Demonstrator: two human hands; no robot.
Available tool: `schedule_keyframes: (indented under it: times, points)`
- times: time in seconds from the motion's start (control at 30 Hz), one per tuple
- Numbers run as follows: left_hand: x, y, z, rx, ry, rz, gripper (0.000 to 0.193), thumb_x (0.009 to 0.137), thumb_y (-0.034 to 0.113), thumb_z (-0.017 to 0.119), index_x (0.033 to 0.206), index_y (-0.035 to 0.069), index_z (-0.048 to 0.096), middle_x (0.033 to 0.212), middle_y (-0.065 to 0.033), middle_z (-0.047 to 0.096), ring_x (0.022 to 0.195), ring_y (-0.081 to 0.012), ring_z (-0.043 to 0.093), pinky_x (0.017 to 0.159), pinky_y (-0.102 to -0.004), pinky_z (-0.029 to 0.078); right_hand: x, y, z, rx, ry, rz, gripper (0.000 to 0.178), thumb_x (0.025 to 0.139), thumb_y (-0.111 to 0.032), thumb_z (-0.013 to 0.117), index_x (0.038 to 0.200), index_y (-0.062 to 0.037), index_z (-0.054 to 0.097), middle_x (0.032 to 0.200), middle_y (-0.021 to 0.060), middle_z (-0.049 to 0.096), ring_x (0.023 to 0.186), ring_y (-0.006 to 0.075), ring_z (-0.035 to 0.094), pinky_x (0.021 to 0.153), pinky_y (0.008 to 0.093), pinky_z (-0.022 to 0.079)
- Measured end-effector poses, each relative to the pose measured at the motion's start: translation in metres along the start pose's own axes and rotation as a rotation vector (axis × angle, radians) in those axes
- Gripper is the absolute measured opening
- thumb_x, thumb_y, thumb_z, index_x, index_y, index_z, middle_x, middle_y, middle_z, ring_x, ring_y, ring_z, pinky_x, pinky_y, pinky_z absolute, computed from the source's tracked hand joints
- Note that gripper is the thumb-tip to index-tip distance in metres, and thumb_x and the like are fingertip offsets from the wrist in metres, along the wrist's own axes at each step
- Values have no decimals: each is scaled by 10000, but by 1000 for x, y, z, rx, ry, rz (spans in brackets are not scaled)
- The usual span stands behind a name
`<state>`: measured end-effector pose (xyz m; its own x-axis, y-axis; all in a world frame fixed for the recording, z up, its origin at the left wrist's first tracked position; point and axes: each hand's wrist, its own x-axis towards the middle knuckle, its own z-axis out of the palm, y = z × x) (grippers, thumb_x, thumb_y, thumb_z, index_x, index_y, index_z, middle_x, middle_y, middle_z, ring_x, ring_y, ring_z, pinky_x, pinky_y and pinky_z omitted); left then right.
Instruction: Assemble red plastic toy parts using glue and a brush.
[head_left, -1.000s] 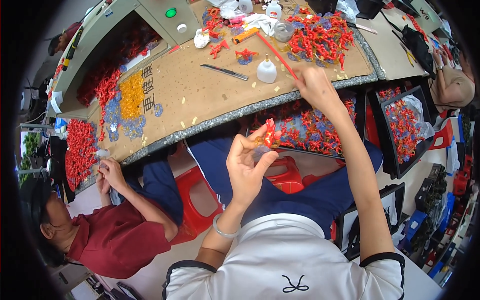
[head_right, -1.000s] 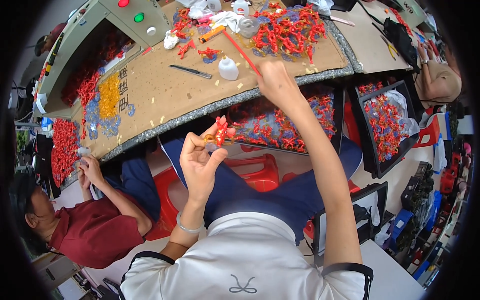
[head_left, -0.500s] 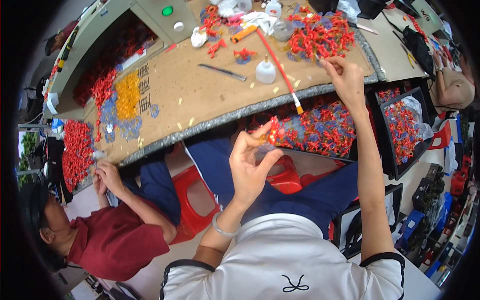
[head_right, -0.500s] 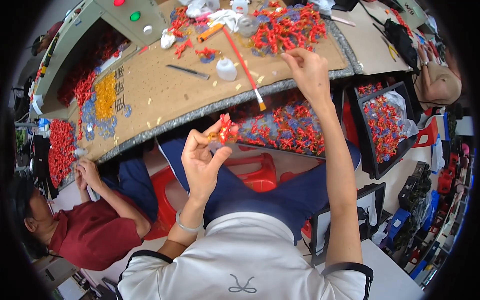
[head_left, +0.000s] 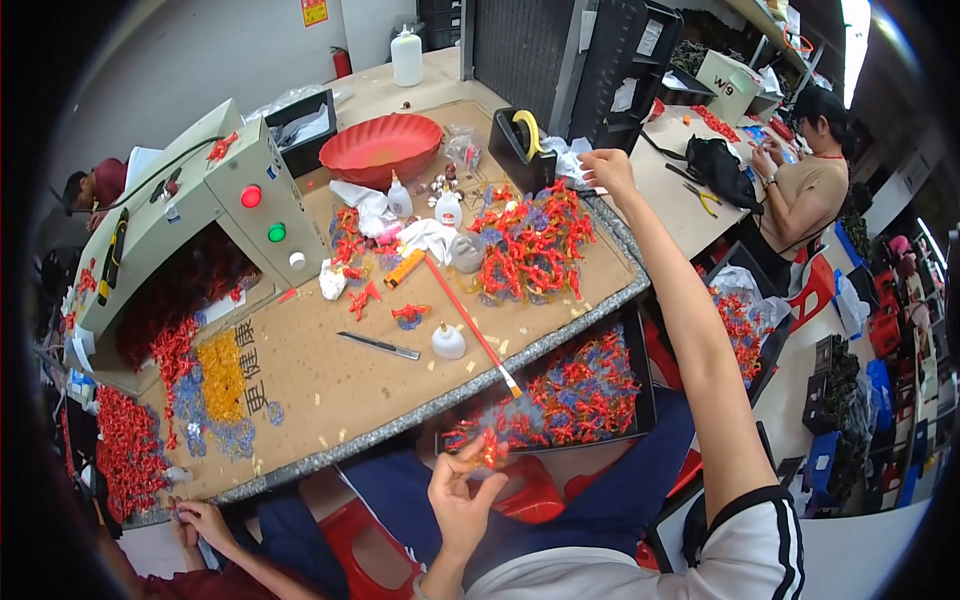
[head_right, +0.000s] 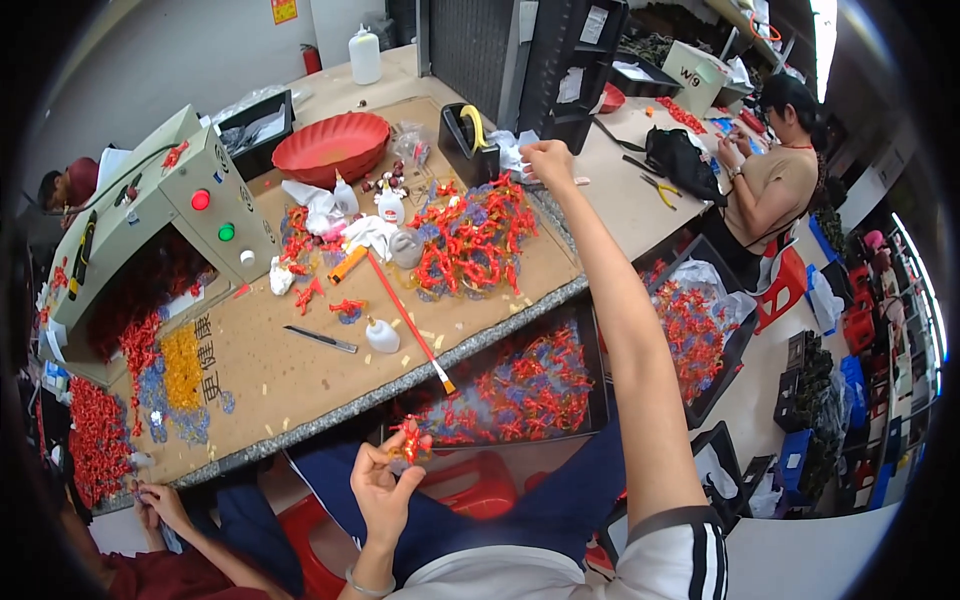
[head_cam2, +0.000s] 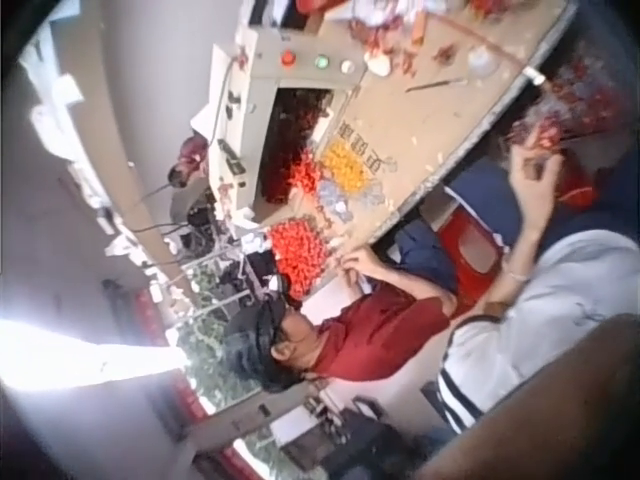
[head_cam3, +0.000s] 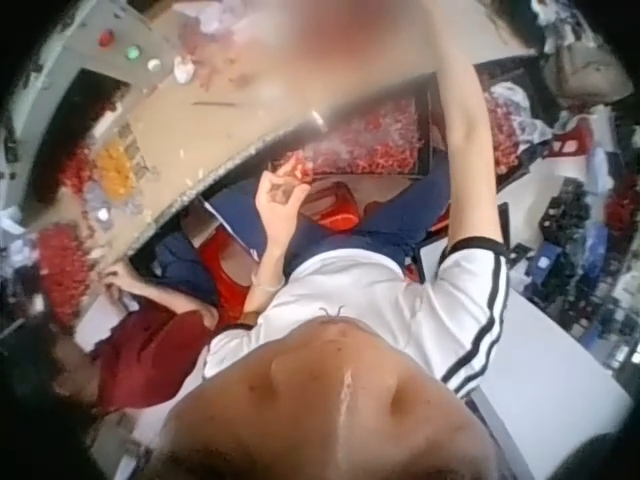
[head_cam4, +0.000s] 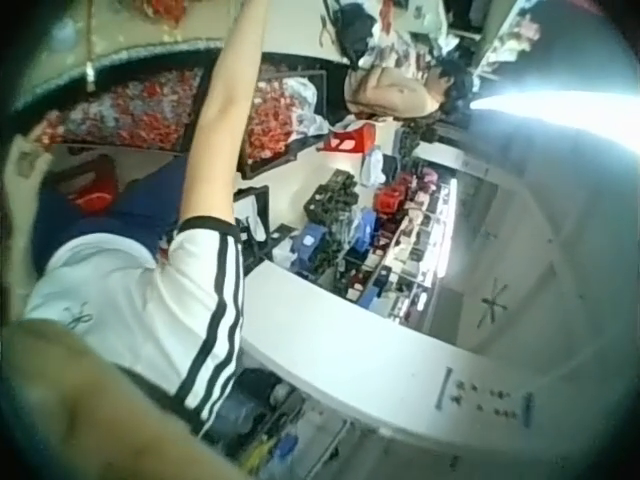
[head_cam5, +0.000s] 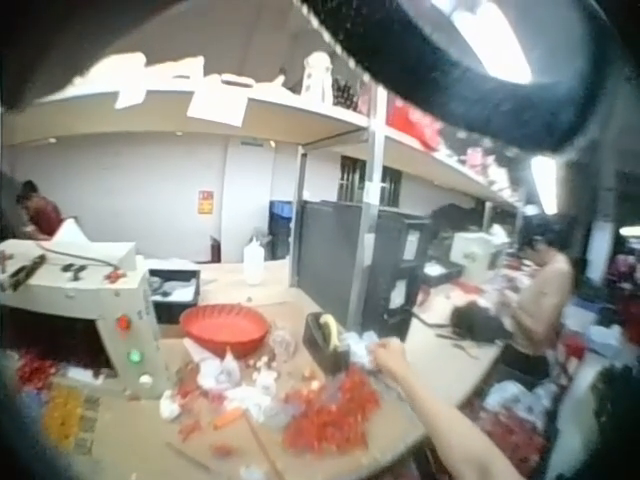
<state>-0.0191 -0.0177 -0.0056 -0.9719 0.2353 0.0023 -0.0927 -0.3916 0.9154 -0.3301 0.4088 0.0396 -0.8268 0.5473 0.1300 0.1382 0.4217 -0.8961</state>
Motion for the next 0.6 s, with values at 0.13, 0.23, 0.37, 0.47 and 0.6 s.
schedule_keyframes:
  times: [0.13,0.23,0.37,0.47,0.6]
  points:
    - [-7,-2,-4,26,12,-33,351,759,-125,696,872,26,400,1263,-289,534,1097,-296,612,928,-355,495,38,-8,38,-158,2,-12,296,811,-269,683,944,-8,723,727,100,692,601,159,671,545,286,555]
    - [-9,-1,-1,13,7,-59,347,764,-122,694,865,23,395,1255,-294,538,1092,-307,615,906,-354,510,60,-10,47,-359,-25,-12,350,797,-336,692,931,-14,728,679,110,681,596,187,673,556,313,554]
    - [-13,-3,-7,12,39,-73,343,767,-118,693,856,16,389,1258,-309,532,1089,-310,617,904,-354,510,66,-28,71,-619,-118,91,424,807,-393,697,757,28,691,601,85,629,507,169,625,474,305,506]
    - [-11,-6,-7,19,15,-68,340,767,-109,699,851,11,392,1261,-315,529,1077,-308,624,890,-343,513,80,-20,56,-581,-135,56,444,755,-381,745,663,44,654,576,91,601,493,185,601,459,325,466]
    - [-10,-8,-9,64,4,-66,339,762,-91,716,846,10,404,1242,-310,547,1069,-295,631,872,-320,516,85,-21,55,-615,-44,12,405,685,-344,781,690,46,670,669,116,644,596,211,648,551,327,498]
